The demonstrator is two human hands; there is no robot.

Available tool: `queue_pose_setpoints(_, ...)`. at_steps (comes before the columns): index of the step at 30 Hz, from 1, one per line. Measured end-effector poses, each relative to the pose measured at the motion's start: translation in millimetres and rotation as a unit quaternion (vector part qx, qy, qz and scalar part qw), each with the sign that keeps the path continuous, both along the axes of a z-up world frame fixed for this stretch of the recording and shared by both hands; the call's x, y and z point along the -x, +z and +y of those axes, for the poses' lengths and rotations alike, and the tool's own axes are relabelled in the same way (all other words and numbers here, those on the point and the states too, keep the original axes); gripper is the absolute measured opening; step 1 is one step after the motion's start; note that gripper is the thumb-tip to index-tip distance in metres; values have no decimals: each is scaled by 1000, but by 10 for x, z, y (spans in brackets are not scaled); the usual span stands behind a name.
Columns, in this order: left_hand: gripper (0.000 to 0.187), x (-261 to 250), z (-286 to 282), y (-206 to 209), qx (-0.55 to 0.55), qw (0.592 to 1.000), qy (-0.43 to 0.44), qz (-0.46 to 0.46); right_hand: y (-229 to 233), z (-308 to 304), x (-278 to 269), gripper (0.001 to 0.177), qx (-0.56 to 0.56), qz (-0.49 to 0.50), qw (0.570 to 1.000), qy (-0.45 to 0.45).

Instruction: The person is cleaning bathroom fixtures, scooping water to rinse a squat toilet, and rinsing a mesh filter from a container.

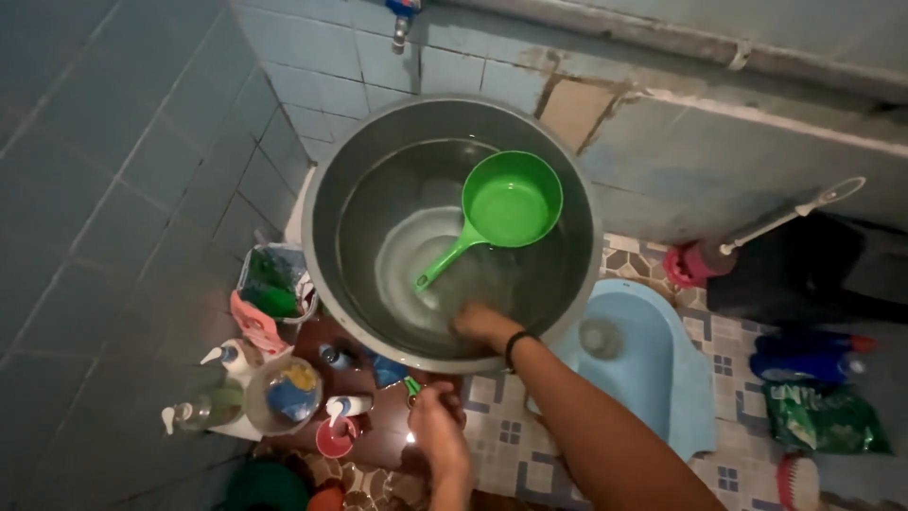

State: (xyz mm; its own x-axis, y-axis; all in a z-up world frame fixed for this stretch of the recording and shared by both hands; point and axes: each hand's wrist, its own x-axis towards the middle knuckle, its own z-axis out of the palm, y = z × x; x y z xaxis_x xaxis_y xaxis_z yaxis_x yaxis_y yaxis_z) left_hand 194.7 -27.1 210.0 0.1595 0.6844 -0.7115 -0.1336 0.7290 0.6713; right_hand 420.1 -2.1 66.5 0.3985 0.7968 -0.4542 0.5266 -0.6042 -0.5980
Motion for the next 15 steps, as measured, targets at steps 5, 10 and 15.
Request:
queue_pose_setpoints(5,38,-8,12,-230,-15,996,-15,-86,1745,-198,277,36,-116,770,608,-157)
queue_pose_setpoints(10,38,-78,-6,-253,47,971,35,-233,3043,-640,1265,39,-266,657,663,-240)
queue_pose_setpoints(15,40,236,-487,-901,143,925,-23,-352,2162,-1120,2054,36,-476,115,842,-226)
